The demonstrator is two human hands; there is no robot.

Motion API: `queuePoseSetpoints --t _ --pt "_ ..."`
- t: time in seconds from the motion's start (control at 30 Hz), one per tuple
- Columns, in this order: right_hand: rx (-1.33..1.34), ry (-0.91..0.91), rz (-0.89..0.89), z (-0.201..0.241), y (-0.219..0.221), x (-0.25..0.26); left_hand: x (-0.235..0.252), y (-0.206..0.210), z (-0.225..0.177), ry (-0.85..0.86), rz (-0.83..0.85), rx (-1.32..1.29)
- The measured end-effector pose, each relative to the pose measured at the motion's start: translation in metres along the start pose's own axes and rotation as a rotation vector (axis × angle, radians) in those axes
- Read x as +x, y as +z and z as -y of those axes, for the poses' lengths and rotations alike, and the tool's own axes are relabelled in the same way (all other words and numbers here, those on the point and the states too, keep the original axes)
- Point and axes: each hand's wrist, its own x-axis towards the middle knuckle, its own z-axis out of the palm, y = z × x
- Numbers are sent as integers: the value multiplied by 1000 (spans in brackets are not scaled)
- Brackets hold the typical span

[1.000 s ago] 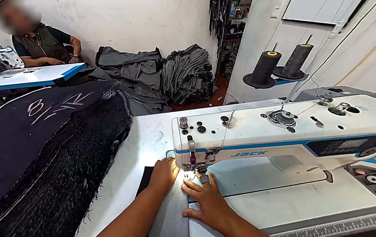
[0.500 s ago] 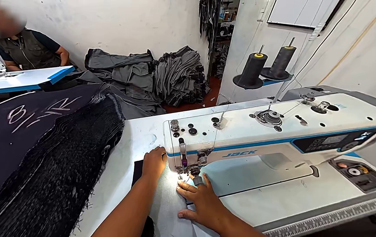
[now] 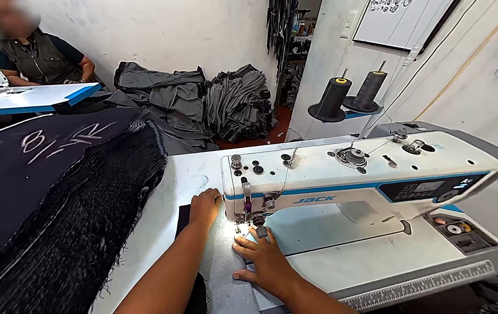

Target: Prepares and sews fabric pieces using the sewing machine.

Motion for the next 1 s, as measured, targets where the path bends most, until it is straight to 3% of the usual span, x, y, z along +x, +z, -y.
queuePoseSetpoints --t 0.3,0.43,0.53,0.67,0.73,1.0 --pt "-27 46 -10 13 7 1 4 2 12 -7 4 -23" --pt "-36 23 54 35 13 0 -6 4 38 27 1 -52" --pt "-42 -112 -30 52 35 -4 -27 3 62 50 -28 -60" --pt "-129 -480 -292 61 68 -10 -63 2 85 77 -55 -68" --pt "-74 -616 -279 62 71 -13 -82 3 91 80 -74 -73" --pt "68 -743 -259 55 75 -27 -122 10 86 78 -109 -46"
